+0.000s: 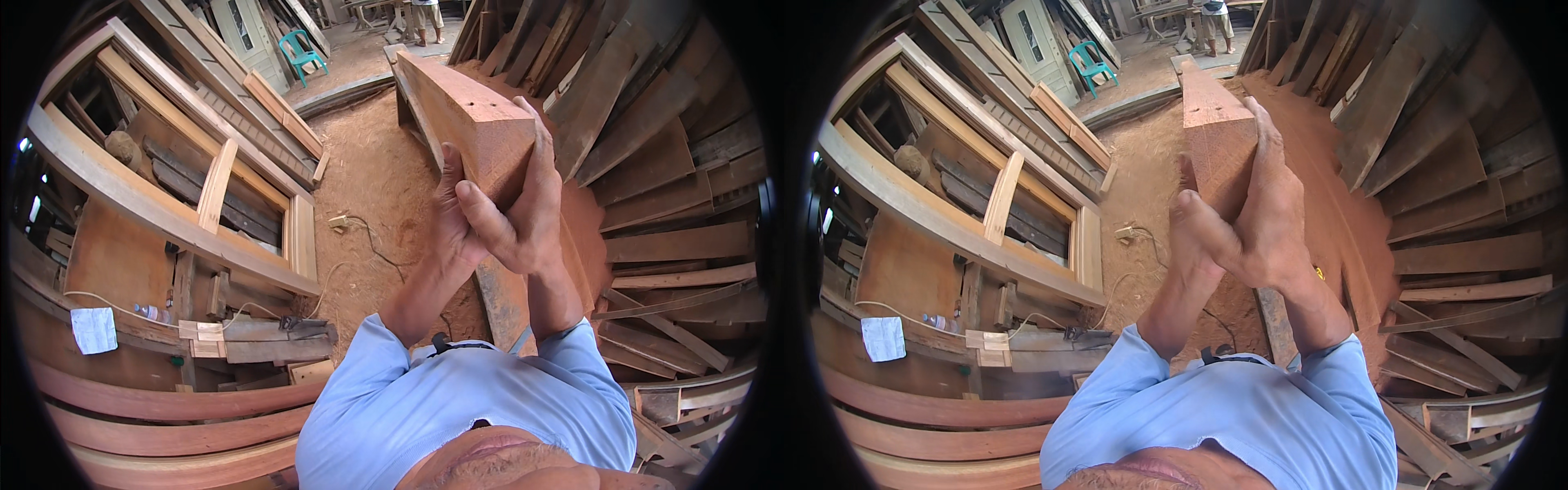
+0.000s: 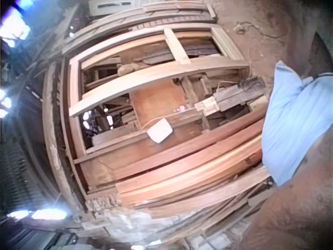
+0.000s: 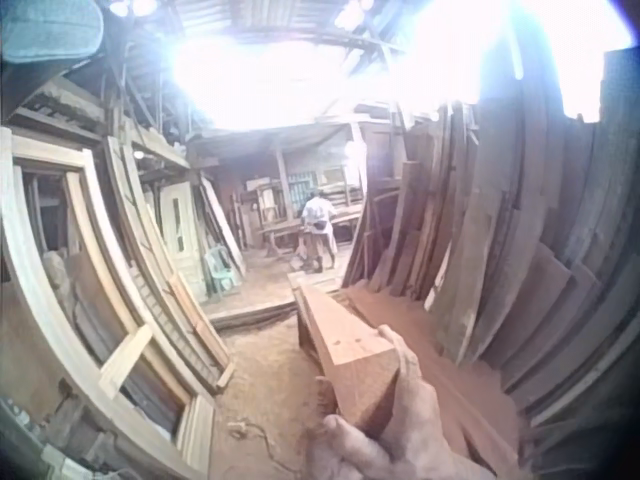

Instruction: The person uses a handheld electric sander to smooth the surface of a long wooden plank. They repeatedly sand the plank, inspect it by hand, and reposition it on the workbench. The person also handles a metal square and a tape measure during the process.

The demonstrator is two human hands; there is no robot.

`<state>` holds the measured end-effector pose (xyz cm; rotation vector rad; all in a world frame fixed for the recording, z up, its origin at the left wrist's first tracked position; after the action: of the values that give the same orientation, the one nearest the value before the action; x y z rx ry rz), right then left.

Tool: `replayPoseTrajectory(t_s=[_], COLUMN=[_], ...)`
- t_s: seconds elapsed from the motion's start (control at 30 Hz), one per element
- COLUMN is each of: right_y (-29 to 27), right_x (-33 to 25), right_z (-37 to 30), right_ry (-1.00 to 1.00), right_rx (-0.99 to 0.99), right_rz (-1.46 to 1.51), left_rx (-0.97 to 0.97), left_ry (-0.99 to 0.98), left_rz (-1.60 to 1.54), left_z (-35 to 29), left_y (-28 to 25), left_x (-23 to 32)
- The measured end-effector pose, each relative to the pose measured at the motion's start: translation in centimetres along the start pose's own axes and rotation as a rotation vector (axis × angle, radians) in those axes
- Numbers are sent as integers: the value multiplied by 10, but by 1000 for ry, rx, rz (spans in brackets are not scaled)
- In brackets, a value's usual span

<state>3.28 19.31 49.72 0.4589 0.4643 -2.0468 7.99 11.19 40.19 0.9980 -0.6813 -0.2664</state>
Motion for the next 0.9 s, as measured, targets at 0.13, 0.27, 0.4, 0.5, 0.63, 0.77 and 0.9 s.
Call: replayPoseTrajectory(t_s=[0.13, 0.27, 0.4, 0.5, 0.63, 0.77, 0.9], right_y=[4, 6, 9, 7, 6, 8, 3], right_x=[-6, -9, -2, -7, -4, -4, -5], right_z=[7, 10, 12, 13, 12, 10, 7], right_ry=[-88, -60, -7, 33, 16, 31, -55], right_rx=[-9, -10, 14, 24, 19, 34, -2], right_rz=[-24, 16, 106, 110, 99, 171, 19], left_rx=[-14, -70, -78, -122, -124, -104, -104], left_ry=[-15, -44, -12, -16, -17, -17, -40], left_rz=[-102, -242, -211, -233, -239, -227, -309], left_z=[1, 2, 4, 7, 7, 6, 5], left_y=[7, 31, 33, 38, 36, 37, 41], left_x=[3, 5, 9, 7, 7, 6, 2])
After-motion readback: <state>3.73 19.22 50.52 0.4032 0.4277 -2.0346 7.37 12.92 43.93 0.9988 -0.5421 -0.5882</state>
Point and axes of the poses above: each hand's wrist, its own z-axis towards the middle knuckle, its own y-axis out of the palm, x = y × z, the point moved 6 cm from there along z, towards the middle knuckle, and after that the axes turned 11 degrees about z, right-handed, at the moved point
